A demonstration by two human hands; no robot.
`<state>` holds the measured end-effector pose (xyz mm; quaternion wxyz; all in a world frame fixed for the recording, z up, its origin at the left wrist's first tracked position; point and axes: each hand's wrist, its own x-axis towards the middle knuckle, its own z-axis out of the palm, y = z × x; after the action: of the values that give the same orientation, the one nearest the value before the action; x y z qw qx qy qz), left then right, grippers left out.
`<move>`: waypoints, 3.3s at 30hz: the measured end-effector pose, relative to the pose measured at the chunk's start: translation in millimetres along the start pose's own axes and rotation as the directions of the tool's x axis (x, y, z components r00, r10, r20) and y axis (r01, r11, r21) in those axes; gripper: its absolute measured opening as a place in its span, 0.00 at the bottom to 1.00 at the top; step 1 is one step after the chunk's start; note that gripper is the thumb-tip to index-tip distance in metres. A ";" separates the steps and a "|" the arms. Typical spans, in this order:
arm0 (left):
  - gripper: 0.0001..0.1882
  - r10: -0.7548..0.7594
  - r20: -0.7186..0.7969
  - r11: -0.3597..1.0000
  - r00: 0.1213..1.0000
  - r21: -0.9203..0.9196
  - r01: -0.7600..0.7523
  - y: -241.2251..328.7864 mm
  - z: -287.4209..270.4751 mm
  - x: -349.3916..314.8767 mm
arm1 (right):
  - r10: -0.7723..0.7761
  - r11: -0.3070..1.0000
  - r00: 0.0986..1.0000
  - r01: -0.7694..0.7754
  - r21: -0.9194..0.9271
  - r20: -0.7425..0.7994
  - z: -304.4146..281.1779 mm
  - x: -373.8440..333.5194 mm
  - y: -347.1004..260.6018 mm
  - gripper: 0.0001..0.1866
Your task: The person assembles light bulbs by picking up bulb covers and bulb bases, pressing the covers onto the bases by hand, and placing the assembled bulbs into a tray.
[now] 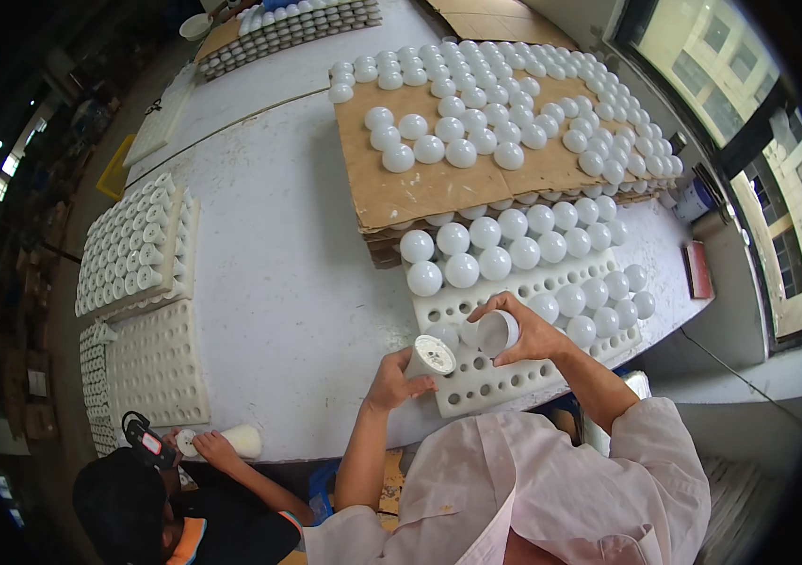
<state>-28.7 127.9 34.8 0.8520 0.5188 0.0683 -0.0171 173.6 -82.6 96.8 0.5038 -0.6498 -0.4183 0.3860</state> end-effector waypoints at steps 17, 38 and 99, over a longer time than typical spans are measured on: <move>0.21 -0.224 0.100 0.911 0.969 0.374 0.172 5.9 129.3 6.3 | -0.186 0.957 0.982 0.188 -0.221 0.033 -0.5 -110.6 -9.1 0.41; 0.20 -0.296 -0.072 0.786 0.952 0.548 0.286 -7.2 145.7 1.9 | -0.228 0.853 0.961 0.276 -0.444 0.159 21.1 -113.5 -5.9 0.39; 0.37 0.275 -0.929 0.239 0.247 0.315 0.918 3.9 -299.8 -109.2 | -0.385 0.661 0.891 0.083 -0.745 -0.242 -55.6 94.2 -13.8 0.27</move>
<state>-166.0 390.8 -82.7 0.1581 0.7520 0.6399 -0.0057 256.0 -11.2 113.6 0.3270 -0.7949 -0.5110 -0.0112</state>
